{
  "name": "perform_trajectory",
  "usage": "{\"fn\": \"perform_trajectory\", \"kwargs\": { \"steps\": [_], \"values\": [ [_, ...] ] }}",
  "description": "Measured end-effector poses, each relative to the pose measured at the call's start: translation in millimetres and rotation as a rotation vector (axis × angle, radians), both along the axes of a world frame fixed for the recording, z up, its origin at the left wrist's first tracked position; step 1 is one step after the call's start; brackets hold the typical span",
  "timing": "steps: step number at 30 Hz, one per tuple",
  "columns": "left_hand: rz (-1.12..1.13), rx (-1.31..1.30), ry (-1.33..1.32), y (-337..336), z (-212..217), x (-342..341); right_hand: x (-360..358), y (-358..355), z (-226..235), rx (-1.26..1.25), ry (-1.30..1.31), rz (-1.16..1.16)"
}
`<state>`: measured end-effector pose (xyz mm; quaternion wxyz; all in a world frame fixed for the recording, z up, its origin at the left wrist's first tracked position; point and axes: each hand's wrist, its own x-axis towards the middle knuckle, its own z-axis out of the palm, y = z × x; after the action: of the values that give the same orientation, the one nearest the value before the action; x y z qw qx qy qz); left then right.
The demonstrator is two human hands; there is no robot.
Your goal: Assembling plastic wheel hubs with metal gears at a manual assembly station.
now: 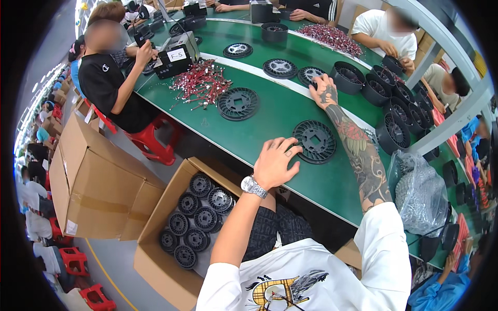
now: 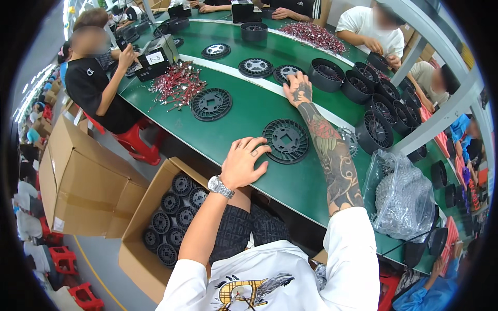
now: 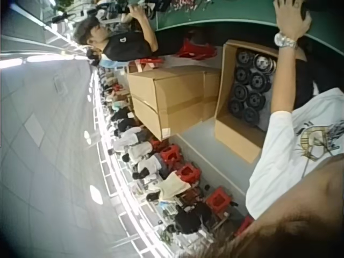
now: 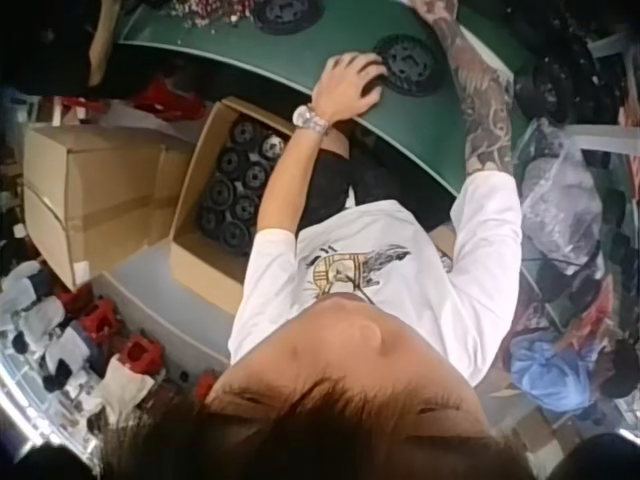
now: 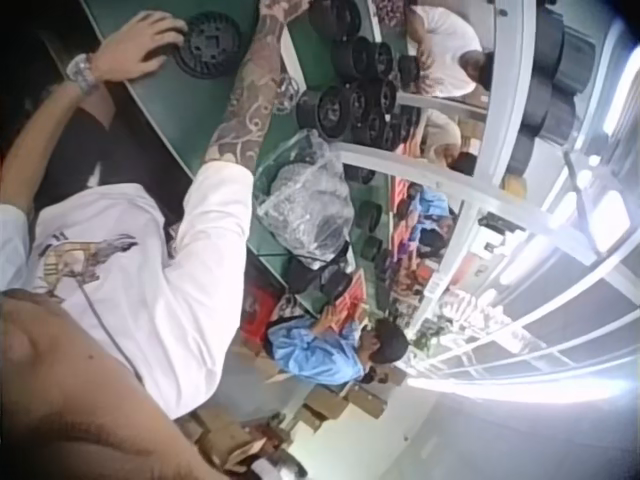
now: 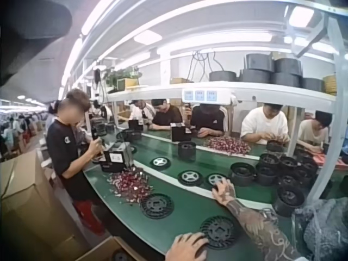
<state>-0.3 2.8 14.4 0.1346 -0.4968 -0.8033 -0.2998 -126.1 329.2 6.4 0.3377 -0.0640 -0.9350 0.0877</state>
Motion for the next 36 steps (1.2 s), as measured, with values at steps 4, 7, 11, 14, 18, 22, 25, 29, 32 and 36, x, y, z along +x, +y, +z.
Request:
{"fn": "perform_trajectory", "kwargs": {
  "steps": [4,7,11,14,18,22,25,29,32,36],
  "values": [
    [0.022,-0.023,-0.004,-5,4,-3,-22,-40,16,0.069,-0.118,0.353],
    [0.016,-0.005,-0.007,-4,3,-3,-54,-71,13,-0.088,-0.324,0.424],
    [0.0,-0.016,0.003,-4,7,0,-100,-88,13,-0.234,-0.451,0.368],
    [-0.013,-0.021,-0.021,-1,7,3,-124,-80,-5,-0.215,-0.503,0.172],
    [-0.017,-0.031,-0.038,4,3,4,-127,-58,-5,-0.172,-0.64,0.162],
    [-0.062,-0.011,-0.014,8,9,2,-88,-22,11,-0.146,-0.304,0.466],
    [-0.003,0.025,-0.065,-12,5,-5,-31,-52,71,-0.123,-0.48,0.564],
    [-0.012,0.09,-0.107,-8,7,-7,92,1,108,0.176,-0.692,0.392],
    [-0.005,0.102,-0.123,-6,7,-6,179,12,137,0.257,-1.015,0.106],
    [-0.01,0.125,-0.12,3,6,-2,263,45,100,0.235,-0.891,0.11]
  ]
}}
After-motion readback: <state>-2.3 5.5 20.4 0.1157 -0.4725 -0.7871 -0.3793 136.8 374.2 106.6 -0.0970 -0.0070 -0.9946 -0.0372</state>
